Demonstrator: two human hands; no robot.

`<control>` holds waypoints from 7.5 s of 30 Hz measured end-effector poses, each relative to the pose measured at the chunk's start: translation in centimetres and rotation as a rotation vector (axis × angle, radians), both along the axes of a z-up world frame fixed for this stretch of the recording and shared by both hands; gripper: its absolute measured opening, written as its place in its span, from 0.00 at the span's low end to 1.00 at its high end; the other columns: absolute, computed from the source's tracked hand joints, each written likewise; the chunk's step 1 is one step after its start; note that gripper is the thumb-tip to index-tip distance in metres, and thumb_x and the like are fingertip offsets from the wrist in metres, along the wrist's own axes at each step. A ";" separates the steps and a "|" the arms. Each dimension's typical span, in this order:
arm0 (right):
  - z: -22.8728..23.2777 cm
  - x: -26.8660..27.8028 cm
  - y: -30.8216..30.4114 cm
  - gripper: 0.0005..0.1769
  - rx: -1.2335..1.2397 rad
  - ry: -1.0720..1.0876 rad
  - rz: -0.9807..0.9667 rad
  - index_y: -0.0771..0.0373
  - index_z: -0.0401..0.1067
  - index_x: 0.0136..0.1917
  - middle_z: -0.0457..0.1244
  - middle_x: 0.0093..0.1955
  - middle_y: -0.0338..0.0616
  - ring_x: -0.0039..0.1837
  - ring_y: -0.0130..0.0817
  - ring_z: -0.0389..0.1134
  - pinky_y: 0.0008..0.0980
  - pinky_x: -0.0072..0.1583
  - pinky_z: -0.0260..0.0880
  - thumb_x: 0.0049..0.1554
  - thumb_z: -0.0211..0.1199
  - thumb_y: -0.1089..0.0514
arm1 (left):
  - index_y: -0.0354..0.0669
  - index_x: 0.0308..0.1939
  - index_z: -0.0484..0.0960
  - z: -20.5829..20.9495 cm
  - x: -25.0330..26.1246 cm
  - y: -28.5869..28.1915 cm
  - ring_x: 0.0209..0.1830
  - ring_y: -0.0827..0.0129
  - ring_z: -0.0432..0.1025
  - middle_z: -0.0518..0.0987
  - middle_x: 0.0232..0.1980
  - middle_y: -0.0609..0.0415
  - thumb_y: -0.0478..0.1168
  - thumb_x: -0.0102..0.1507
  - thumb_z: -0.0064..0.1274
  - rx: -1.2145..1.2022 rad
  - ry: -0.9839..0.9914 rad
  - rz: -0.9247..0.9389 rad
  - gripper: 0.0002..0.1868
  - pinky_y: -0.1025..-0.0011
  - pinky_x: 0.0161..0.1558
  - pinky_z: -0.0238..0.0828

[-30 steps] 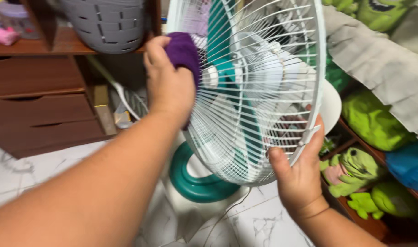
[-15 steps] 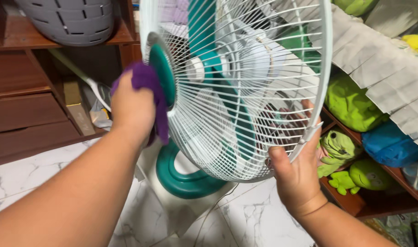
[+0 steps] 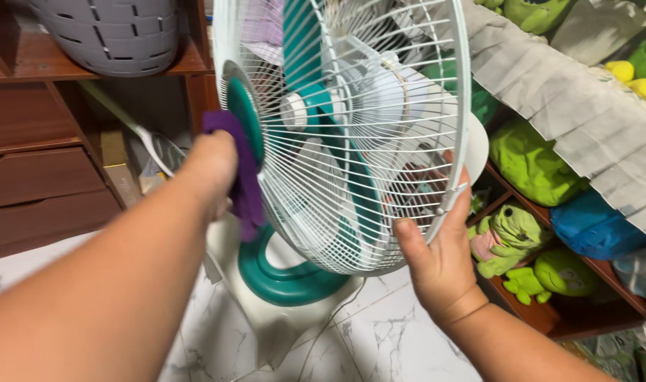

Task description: The person reassembles a standing electric fan by securing the blade hub, attaching the front wire cage, and wiping the exterior with a purple cloth. The person uses both hands to align and fasten the components, then cleans the fan's surface.

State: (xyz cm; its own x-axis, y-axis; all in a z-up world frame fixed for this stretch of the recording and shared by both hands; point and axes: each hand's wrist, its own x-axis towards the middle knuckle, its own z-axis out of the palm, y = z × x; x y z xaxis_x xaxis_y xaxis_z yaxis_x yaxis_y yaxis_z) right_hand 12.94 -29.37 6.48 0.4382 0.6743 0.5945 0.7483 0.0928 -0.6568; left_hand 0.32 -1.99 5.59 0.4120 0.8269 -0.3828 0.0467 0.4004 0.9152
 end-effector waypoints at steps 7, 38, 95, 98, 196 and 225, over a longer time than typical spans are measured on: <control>-0.5 0.9 0.8 0.58 0.030 -0.025 -0.044 0.68 0.35 0.85 0.48 0.83 0.60 0.82 0.49 0.52 0.43 0.79 0.50 0.60 0.56 0.30 | 0.44 0.60 0.76 0.3 -1.1 -5.9 0.53 0.53 0.78 0.83 0.53 0.44 0.43 0.61 0.43 0.357 0.145 0.131 0.23 0.59 0.54 0.73; 0.1 -1.7 0.4 0.57 0.012 0.049 0.015 0.68 0.32 0.85 0.51 0.80 0.57 0.79 0.45 0.56 0.42 0.77 0.54 0.60 0.60 0.38 | 0.70 0.68 0.60 0.7 -0.3 2.0 0.31 0.65 0.76 0.79 0.45 0.57 0.57 0.67 0.35 0.030 0.019 0.019 0.24 0.51 0.29 0.75; 1.9 0.3 2.3 0.49 -0.129 0.128 0.042 0.63 0.43 0.80 0.57 0.74 0.57 0.69 0.45 0.66 0.36 0.66 0.65 0.56 0.64 0.47 | 0.49 0.68 0.63 3.5 -1.3 -16.4 0.61 0.53 0.73 0.69 0.67 0.43 0.30 0.53 0.50 0.717 -0.029 0.218 0.38 0.63 0.61 0.71; 2.1 0.8 2.1 0.48 -0.139 0.164 0.079 0.62 0.43 0.80 0.58 0.73 0.56 0.64 0.41 0.68 0.35 0.61 0.70 0.56 0.64 0.48 | 0.51 0.75 0.55 4.9 -0.8 -15.0 0.60 0.53 0.74 0.71 0.68 0.41 0.31 0.55 0.48 0.727 -0.076 0.258 0.43 0.64 0.61 0.71; 2.0 -2.7 0.1 0.39 0.090 0.608 -0.205 0.55 0.49 0.81 0.58 0.74 0.44 0.71 0.36 0.59 0.36 0.69 0.59 0.57 0.46 0.55 | 0.43 0.76 0.47 -0.7 -0.5 -12.2 0.73 0.44 0.53 0.52 0.75 0.41 0.45 0.50 0.69 0.723 0.205 -0.114 0.59 0.59 0.71 0.49; 2.4 -6.4 2.3 0.23 -0.599 0.569 -0.068 0.62 0.74 0.63 0.73 0.53 0.34 0.54 0.22 0.70 0.24 0.58 0.69 0.57 0.61 0.53 | 0.38 0.58 0.68 -2.5 -0.4 -9.5 0.61 0.43 0.67 0.73 0.59 0.41 0.38 0.52 0.67 0.911 0.074 -0.100 0.34 0.56 0.63 0.62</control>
State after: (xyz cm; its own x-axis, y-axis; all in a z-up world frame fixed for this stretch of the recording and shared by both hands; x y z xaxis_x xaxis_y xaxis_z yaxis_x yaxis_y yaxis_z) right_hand 6.56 -27.10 8.90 0.6144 0.7677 -0.1820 0.2783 -0.4267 -0.8605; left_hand -0.03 -11.47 3.05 0.4986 0.7835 0.3708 0.1131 -0.4829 0.8683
